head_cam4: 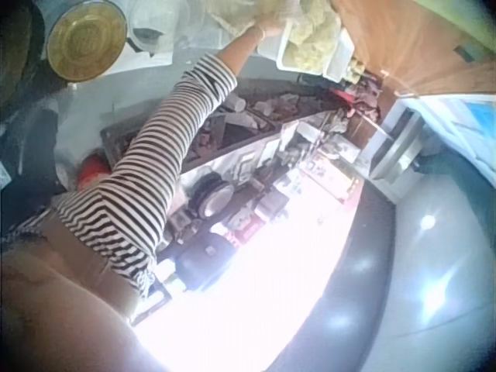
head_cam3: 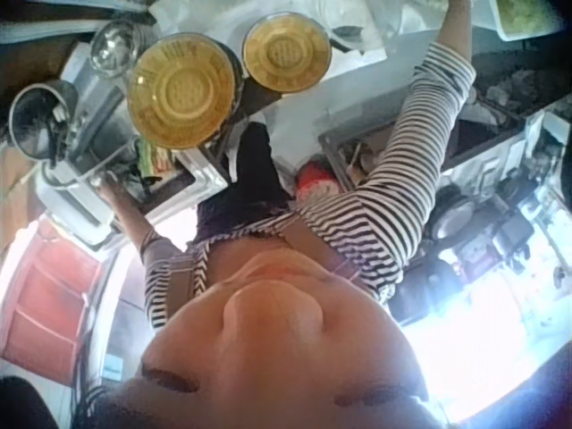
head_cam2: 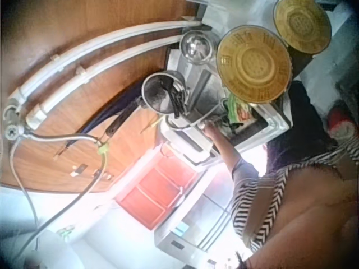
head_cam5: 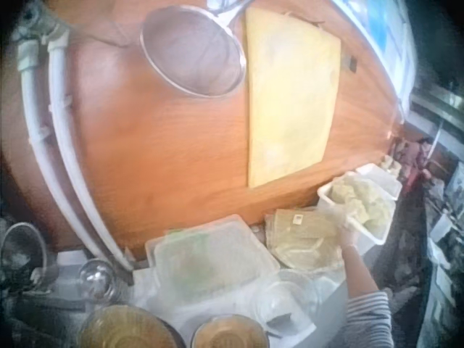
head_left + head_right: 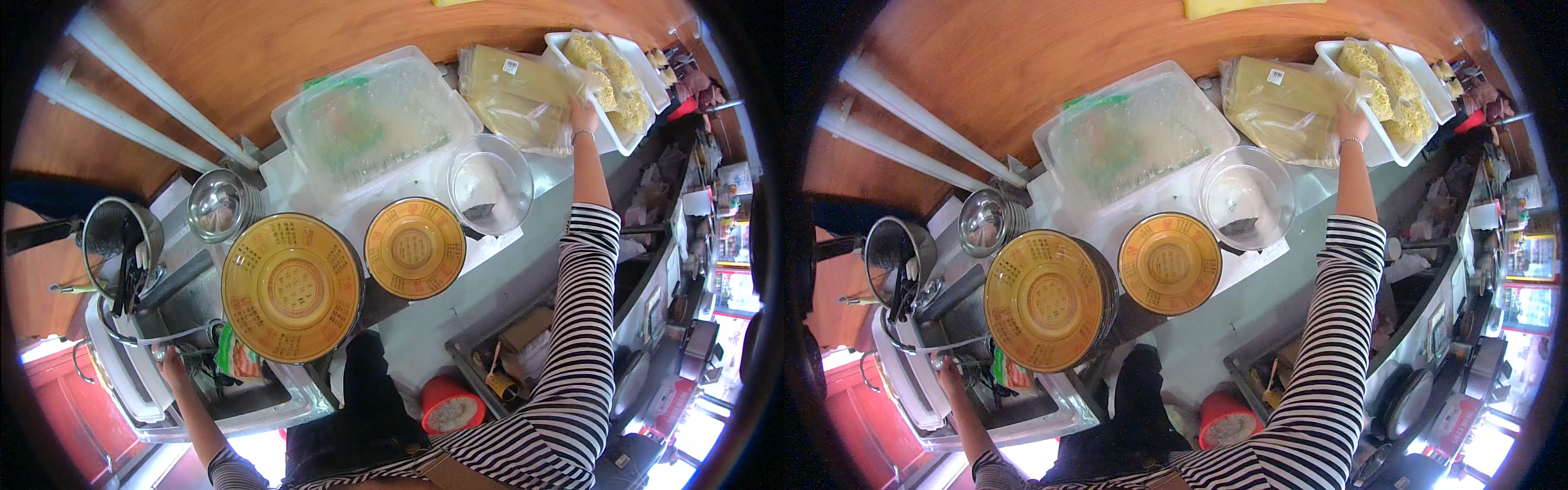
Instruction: The person washes black chopsticks under running water at a kitchen sink, rinses them, and places them into a white plastic container. The person also rinses a clear plastic lid and sets it aside on the counter.
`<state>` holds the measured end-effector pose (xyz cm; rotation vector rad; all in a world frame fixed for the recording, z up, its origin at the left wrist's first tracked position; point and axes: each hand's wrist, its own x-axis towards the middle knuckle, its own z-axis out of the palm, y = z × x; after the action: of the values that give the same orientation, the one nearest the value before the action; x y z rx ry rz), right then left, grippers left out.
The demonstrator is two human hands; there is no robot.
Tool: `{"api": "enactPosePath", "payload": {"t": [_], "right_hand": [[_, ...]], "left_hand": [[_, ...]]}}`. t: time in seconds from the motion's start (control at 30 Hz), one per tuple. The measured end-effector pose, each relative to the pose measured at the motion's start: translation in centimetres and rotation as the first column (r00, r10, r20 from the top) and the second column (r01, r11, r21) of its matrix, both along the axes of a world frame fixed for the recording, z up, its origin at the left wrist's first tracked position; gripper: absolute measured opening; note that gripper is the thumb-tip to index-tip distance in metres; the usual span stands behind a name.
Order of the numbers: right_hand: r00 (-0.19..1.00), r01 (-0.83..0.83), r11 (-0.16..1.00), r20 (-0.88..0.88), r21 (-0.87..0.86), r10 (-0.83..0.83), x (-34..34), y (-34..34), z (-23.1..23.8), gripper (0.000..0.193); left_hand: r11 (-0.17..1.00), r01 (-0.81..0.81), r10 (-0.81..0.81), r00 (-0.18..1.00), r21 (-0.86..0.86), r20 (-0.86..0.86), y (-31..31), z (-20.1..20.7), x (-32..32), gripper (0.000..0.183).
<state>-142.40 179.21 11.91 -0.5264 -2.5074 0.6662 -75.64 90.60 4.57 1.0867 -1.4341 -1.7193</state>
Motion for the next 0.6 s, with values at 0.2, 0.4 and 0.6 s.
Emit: {"api": "enactPosePath", "payload": {"t": [0.2,0.4,0.6], "right_hand": [[0.947,-0.176,0.891,0.174,-0.418,0.269,6.3,-0.1,-5.4,0.057],[0.983,-0.131,0.773,-0.183,-0.621,0.019,22.0,-10.6,4.0,0.029],[0.737,-0.650,0.665,-0.521,-0.369,0.431,38.7,-33.7,14.1,0.008]], "left_hand": [[0.990,0.036,-0.036,0.999,0.137,0.000,-1.0,0.2,-0.6,0.030],[0.961,-0.018,0.045,0.995,0.276,-0.091,-0.1,2.1,-2.6,0.035],[0.940,0.214,-0.175,0.971,0.265,-0.161,1.0,3.8,-4.0,0.025]]}}
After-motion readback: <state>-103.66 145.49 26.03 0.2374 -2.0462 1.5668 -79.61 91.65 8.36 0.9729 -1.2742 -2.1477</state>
